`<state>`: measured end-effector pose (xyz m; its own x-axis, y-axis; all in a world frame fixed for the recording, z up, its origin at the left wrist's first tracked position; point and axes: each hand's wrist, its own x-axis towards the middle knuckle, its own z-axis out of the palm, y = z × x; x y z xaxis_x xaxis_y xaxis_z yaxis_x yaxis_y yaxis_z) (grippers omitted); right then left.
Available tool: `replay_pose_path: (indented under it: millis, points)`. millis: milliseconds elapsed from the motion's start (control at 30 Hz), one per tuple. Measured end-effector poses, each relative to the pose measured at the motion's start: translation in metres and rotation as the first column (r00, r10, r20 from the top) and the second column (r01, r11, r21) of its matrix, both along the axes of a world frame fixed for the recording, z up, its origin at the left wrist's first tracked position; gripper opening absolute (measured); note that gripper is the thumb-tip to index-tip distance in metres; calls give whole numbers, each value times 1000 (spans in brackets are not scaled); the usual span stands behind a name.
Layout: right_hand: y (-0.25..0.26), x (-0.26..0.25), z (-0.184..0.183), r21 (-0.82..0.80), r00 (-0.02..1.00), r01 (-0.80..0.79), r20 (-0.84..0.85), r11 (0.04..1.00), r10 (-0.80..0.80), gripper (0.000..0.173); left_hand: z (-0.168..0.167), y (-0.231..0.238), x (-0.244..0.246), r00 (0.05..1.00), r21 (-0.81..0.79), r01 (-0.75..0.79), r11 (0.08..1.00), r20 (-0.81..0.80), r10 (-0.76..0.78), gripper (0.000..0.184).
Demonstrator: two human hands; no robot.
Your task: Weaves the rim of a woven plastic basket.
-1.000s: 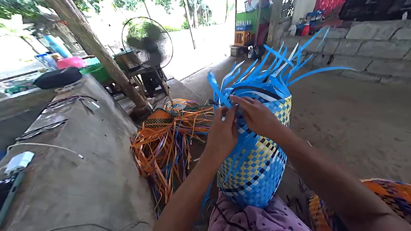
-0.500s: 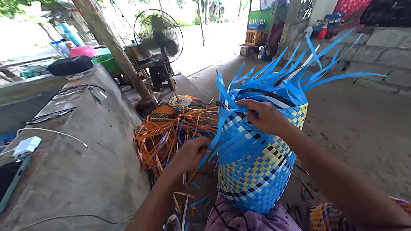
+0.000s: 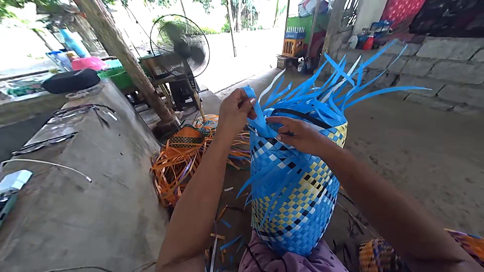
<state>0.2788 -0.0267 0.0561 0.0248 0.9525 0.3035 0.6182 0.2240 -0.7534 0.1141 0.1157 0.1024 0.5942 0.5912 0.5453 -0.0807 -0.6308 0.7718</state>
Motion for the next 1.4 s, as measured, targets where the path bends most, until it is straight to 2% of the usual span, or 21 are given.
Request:
replay_pose_path:
  millis: [200, 333, 467, 633, 733, 867, 967, 1033, 1100, 1267, 1333, 1400]
  points:
    - [5, 8, -2, -119, 990, -44, -142, 992, 27, 57, -13, 5, 15, 999, 2, -21, 1000, -26, 22, 9]
    - [4, 8, 1, -171, 986, -65, -165, 983, 37, 57, -12, 0, 25, 996, 104, -30, 994, -86, 39, 12]
    - [5, 12, -2, -142, 979, -101, -192, 985, 72, 52, -6, -4, 28, 966, 216, 68, 974, -256, -10, 14]
    - [5, 16, -5, -148, 965, -109, -253, 983, 68, 57, 4, -15, 19, 918, 95, 236, 967, -347, -190, 11]
    - [9, 17, -8, -122, 954, -144, -280, 982, 105, 54, 12, -18, 19, 897, 120, 240, 963, -406, -173, 15]
    - [10, 13, -5, -122, 957, -155, -263, 980, 119, 49, 21, -17, 23, 903, 187, 234, 954, -406, -142, 15]
    - [11, 13, -7, -115, 956, -144, -273, 983, 108, 34, 14, -18, 26, 917, 325, 260, 909, -379, -127, 16]
    - [11, 14, -7, -120, 953, -141, -285, 983, 102, 42, 5, -16, 30, 960, 494, 194, 848, -275, -60, 16]
    - [12, 14, -9, -117, 949, -142, -298, 983, 102, 47, -1, -15, 31, 975, 571, 145, 808, -221, -19, 15]
    - [9, 14, -10, -94, 942, -150, -315, 984, 113, 28, -2, -15, 25, 915, 510, 298, 807, -393, -90, 11]
    - [8, 14, -10, -93, 943, -148, -314, 985, 112, 33, -1, -17, 22, 903, 455, 316, 832, -413, -117, 12]
    - [9, 15, -11, -91, 941, -156, -317, 984, 120, 46, 5, -22, 18, 905, 343, 286, 894, -405, -134, 14]
